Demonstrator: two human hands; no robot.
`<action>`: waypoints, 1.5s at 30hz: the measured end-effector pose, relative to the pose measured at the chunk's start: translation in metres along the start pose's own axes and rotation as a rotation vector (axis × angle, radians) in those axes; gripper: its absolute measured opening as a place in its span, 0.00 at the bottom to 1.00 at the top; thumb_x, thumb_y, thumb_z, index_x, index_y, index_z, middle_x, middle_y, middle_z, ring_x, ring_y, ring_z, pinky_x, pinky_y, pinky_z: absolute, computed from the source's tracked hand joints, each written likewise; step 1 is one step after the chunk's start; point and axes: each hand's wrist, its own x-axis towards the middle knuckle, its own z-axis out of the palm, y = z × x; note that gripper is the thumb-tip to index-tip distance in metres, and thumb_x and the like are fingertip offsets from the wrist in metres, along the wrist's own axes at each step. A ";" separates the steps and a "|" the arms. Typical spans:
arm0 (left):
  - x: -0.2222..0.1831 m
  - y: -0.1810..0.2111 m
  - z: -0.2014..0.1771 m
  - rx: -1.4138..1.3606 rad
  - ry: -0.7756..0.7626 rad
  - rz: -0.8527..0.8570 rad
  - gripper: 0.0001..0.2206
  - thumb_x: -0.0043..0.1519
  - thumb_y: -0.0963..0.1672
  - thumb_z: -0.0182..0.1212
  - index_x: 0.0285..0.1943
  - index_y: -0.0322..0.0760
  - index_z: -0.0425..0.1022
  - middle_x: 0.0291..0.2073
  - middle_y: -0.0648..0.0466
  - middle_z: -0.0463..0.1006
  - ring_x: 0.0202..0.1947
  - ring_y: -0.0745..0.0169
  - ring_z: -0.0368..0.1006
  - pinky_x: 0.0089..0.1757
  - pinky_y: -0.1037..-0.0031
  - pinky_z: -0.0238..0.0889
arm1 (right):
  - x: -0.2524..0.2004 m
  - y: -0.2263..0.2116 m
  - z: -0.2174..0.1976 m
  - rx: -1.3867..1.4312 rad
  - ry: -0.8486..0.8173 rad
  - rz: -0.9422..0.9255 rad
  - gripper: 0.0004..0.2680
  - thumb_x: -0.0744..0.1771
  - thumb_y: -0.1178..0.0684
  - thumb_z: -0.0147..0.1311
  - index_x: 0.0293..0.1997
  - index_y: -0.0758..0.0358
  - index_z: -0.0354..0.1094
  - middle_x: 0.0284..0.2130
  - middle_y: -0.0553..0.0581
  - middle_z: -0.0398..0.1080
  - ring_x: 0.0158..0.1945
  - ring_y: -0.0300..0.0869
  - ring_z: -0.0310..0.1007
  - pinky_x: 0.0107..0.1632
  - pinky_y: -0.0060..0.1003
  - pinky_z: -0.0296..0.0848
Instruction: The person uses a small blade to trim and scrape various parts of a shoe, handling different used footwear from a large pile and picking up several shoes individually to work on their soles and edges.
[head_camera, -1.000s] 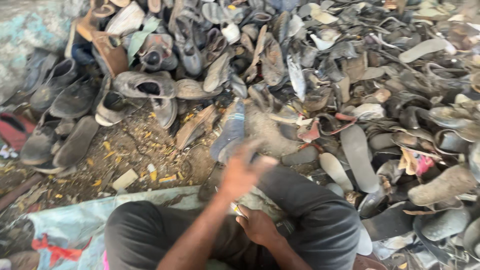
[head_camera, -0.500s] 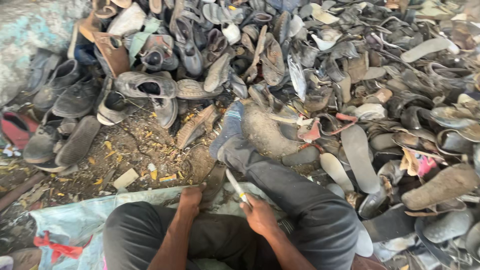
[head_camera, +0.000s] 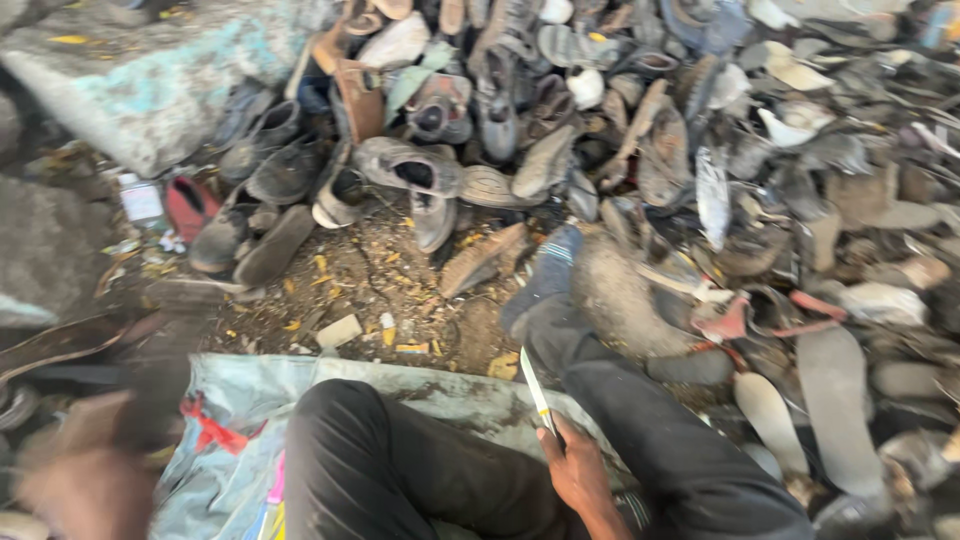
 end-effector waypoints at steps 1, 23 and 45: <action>0.003 -0.024 0.000 0.041 -0.009 -0.083 0.26 0.56 0.41 0.59 0.68 0.40 0.72 0.52 0.39 0.77 0.52 0.41 0.75 0.52 0.56 0.69 | 0.002 0.000 0.007 -0.009 -0.055 0.077 0.14 0.66 0.47 0.56 0.56 0.59 0.71 0.42 0.68 0.77 0.48 0.62 0.76 0.49 0.47 0.72; -0.044 0.455 0.197 0.190 -0.211 0.790 0.32 0.69 0.54 0.46 0.74 0.25 0.50 0.55 0.29 0.71 0.46 0.34 0.77 0.43 0.55 0.76 | 0.019 0.061 0.054 0.111 -0.199 0.233 0.16 0.65 0.51 0.58 0.59 0.59 0.70 0.41 0.66 0.79 0.46 0.49 0.81 0.50 0.40 0.74; -0.103 0.298 0.093 0.371 -0.082 0.933 0.13 0.64 0.47 0.53 0.53 0.41 0.78 0.44 0.44 0.83 0.46 0.46 0.81 0.50 0.57 0.74 | 0.003 0.036 0.029 0.105 0.016 0.045 0.15 0.65 0.49 0.58 0.56 0.62 0.72 0.40 0.67 0.78 0.42 0.53 0.79 0.47 0.42 0.74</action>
